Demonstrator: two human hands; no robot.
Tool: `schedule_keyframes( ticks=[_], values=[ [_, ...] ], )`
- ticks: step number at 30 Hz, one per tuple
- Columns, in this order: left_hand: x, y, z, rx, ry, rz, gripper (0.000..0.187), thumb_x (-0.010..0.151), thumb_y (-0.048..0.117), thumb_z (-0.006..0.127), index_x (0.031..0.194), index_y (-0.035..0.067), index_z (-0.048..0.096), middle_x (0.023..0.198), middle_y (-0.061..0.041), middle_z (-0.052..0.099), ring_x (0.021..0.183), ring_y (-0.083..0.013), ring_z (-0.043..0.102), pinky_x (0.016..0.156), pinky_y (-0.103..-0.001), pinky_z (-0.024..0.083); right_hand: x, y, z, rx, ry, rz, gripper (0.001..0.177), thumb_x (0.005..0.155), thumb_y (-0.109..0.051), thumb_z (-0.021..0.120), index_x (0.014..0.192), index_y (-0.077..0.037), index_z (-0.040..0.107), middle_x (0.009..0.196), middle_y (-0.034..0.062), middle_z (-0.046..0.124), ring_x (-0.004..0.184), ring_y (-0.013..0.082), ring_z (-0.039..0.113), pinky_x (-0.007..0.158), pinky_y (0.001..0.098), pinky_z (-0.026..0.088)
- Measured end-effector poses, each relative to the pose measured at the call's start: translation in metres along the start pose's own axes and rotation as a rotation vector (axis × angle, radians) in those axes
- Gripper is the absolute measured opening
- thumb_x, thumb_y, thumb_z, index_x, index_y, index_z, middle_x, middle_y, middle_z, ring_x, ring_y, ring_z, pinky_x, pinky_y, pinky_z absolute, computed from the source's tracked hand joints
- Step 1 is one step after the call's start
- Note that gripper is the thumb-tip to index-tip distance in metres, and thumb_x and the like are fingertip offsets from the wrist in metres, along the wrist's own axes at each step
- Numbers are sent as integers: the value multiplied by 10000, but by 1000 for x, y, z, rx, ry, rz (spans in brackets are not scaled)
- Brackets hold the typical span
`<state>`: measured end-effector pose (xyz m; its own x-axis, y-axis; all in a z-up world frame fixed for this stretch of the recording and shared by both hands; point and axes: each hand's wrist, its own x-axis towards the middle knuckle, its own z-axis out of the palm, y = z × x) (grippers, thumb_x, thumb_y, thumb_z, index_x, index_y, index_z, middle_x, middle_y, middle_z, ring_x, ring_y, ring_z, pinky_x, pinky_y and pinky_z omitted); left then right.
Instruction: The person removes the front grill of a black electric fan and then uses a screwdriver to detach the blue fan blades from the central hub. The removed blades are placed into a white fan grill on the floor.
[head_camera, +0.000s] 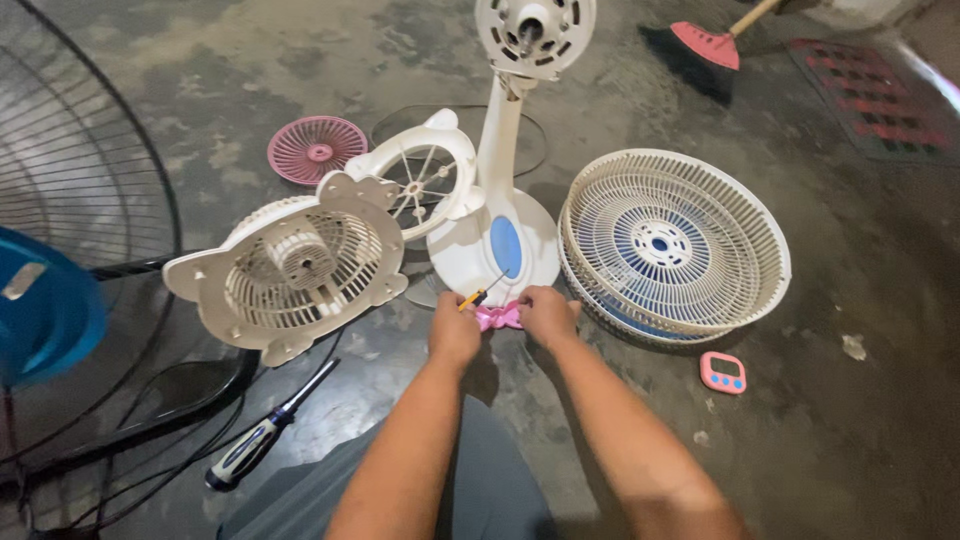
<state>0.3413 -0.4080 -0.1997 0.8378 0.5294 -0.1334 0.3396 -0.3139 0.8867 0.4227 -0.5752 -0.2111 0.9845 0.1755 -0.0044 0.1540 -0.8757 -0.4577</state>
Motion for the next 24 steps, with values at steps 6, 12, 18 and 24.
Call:
schedule_keyframes(
  ticks=[6, 12, 18, 24],
  values=[
    [-5, 3, -9, 61, -36, -20, 239, 960, 219, 622, 1136, 58, 604, 1033, -215, 720, 1008, -407, 689, 861, -491, 512, -2, 9, 11, -7, 2, -13, 150, 811, -252, 756, 956, -221, 780, 1051, 16, 749, 1046, 231, 687, 910, 506, 379],
    [-6, 2, -10, 14, -51, 11, 242, 966, 212, 610, 1138, 43, 602, 1017, -204, 732, 991, -388, 707, 859, -479, 520, -5, 6, 14, -5, 34, -5, 194, 812, -263, 759, 1001, -236, 793, 1101, 13, 728, 1080, 223, 666, 960, 527, 352],
    [-8, 8, -15, 29, -12, 32, 256, 975, 212, 605, 1164, 38, 603, 1064, -223, 715, 1013, -400, 691, 877, -475, 516, -5, 2, 12, -41, 93, -28, 195, 819, -258, 752, 1007, -247, 800, 1103, 19, 709, 1098, 243, 653, 939, 549, 403],
    [-18, 21, -26, -8, 65, 17, 267, 974, 206, 587, 1180, 37, 595, 1096, -229, 694, 1016, -410, 676, 868, -480, 505, -6, -12, 10, -28, 165, -89, 240, 795, -289, 784, 1027, -231, 772, 1103, 24, 671, 1135, 276, 609, 917, 556, 428]
  ],
)
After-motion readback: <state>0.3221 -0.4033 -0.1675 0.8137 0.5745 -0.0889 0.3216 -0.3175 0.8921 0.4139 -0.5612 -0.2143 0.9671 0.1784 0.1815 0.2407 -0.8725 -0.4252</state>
